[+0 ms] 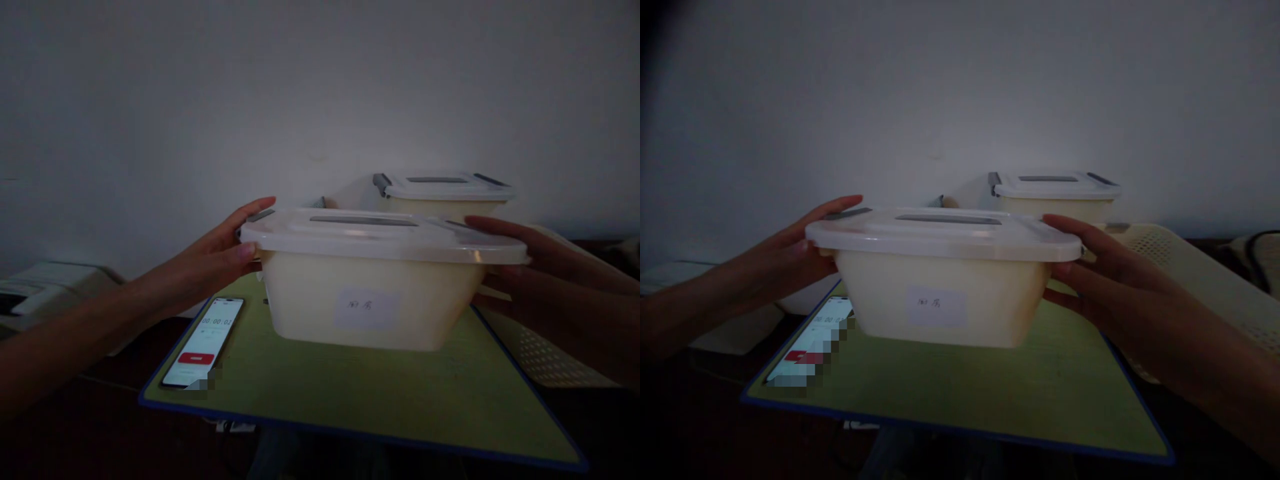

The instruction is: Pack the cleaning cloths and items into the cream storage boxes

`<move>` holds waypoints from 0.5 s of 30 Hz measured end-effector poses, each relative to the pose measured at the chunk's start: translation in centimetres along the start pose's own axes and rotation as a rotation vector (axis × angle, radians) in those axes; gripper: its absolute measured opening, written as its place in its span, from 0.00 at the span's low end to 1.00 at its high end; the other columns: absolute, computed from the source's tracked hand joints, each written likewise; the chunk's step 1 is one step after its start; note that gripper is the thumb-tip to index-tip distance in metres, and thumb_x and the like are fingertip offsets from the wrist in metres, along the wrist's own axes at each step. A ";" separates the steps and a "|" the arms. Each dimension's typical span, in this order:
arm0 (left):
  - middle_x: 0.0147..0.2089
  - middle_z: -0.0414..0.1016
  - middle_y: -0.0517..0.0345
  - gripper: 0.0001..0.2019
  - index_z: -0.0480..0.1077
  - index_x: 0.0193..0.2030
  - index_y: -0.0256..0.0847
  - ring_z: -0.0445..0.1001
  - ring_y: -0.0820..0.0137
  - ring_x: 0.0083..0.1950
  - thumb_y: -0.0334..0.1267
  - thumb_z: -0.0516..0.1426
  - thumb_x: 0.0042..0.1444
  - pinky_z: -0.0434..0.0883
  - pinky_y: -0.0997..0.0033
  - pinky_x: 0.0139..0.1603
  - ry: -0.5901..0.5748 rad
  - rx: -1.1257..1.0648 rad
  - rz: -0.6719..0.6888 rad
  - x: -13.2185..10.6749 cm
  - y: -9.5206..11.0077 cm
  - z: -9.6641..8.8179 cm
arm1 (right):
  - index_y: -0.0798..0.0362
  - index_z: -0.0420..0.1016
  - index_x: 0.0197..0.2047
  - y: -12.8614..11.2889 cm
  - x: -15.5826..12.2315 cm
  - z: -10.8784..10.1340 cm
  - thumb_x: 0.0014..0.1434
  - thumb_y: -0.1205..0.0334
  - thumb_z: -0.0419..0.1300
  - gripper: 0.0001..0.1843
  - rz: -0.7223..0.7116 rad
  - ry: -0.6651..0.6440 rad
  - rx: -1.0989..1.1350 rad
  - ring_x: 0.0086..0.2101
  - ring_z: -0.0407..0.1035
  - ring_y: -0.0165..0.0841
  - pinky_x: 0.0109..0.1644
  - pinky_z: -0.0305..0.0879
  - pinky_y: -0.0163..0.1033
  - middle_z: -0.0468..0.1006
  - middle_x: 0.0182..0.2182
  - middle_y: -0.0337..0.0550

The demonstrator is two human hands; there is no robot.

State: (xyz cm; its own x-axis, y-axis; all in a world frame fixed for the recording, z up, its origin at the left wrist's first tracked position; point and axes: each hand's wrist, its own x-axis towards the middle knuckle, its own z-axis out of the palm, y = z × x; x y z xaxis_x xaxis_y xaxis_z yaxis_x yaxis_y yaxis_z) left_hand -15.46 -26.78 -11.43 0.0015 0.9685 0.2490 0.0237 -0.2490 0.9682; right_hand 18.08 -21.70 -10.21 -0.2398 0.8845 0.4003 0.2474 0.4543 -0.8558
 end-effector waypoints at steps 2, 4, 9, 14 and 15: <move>0.55 0.69 0.48 0.34 0.69 0.53 0.51 0.73 0.52 0.49 0.52 0.66 0.35 0.74 0.55 0.42 0.082 -0.019 0.007 -0.5 -0.6 0.9 | 0.33 0.73 0.46 0.7 0.0 0.1 0.44 0.47 0.65 0.22 0.078 -0.031 0.057 0.39 0.75 0.39 0.36 0.77 0.40 0.78 0.43 0.39; 0.54 0.70 0.48 0.33 0.70 0.51 0.50 0.74 0.53 0.47 0.54 0.65 0.34 0.75 0.56 0.40 0.178 -0.047 0.025 -0.9 -1.2 1.9 | 0.35 0.71 0.49 1.5 0.0 0.1 0.47 0.47 0.64 0.24 0.084 -0.031 0.040 0.40 0.75 0.37 0.41 0.75 0.40 0.77 0.45 0.40; 0.54 0.69 0.53 0.29 0.67 0.51 0.52 0.72 0.58 0.48 0.55 0.63 0.39 0.74 0.62 0.42 0.214 -0.066 0.040 -1.4 -3.6 3.3 | 0.41 0.67 0.51 4.4 -0.1 0.3 0.51 0.47 0.60 0.24 -0.065 0.047 -0.072 0.36 0.74 0.35 0.40 0.74 0.41 0.77 0.40 0.42; 0.54 0.67 0.53 0.30 0.64 0.53 0.47 0.67 0.62 0.53 0.56 0.60 0.44 0.69 0.66 0.50 0.300 -0.014 0.220 -0.4 -7.2 4.4 | 0.42 0.67 0.49 8.0 -1.0 0.8 0.53 0.51 0.58 0.19 -0.288 0.248 -0.244 0.28 0.73 0.33 0.30 0.72 0.37 0.76 0.41 0.43; 0.53 0.67 0.52 0.30 0.64 0.52 0.47 0.68 0.62 0.52 0.57 0.59 0.44 0.69 0.66 0.49 0.323 -0.012 0.237 -0.1 -7.9 4.8 | 0.42 0.67 0.49 8.7 -1.2 1.0 0.54 0.51 0.57 0.19 -0.307 0.289 -0.295 0.26 0.72 0.33 0.27 0.70 0.37 0.76 0.38 0.43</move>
State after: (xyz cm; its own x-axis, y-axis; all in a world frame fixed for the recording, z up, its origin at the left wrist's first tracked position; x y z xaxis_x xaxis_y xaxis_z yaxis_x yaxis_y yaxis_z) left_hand -10.87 -24.87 -19.20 -0.3088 0.8333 0.4586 0.0492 -0.4675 0.8826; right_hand 19.62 -18.91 -18.48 -0.0837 0.6800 0.7284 0.4710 0.6712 -0.5725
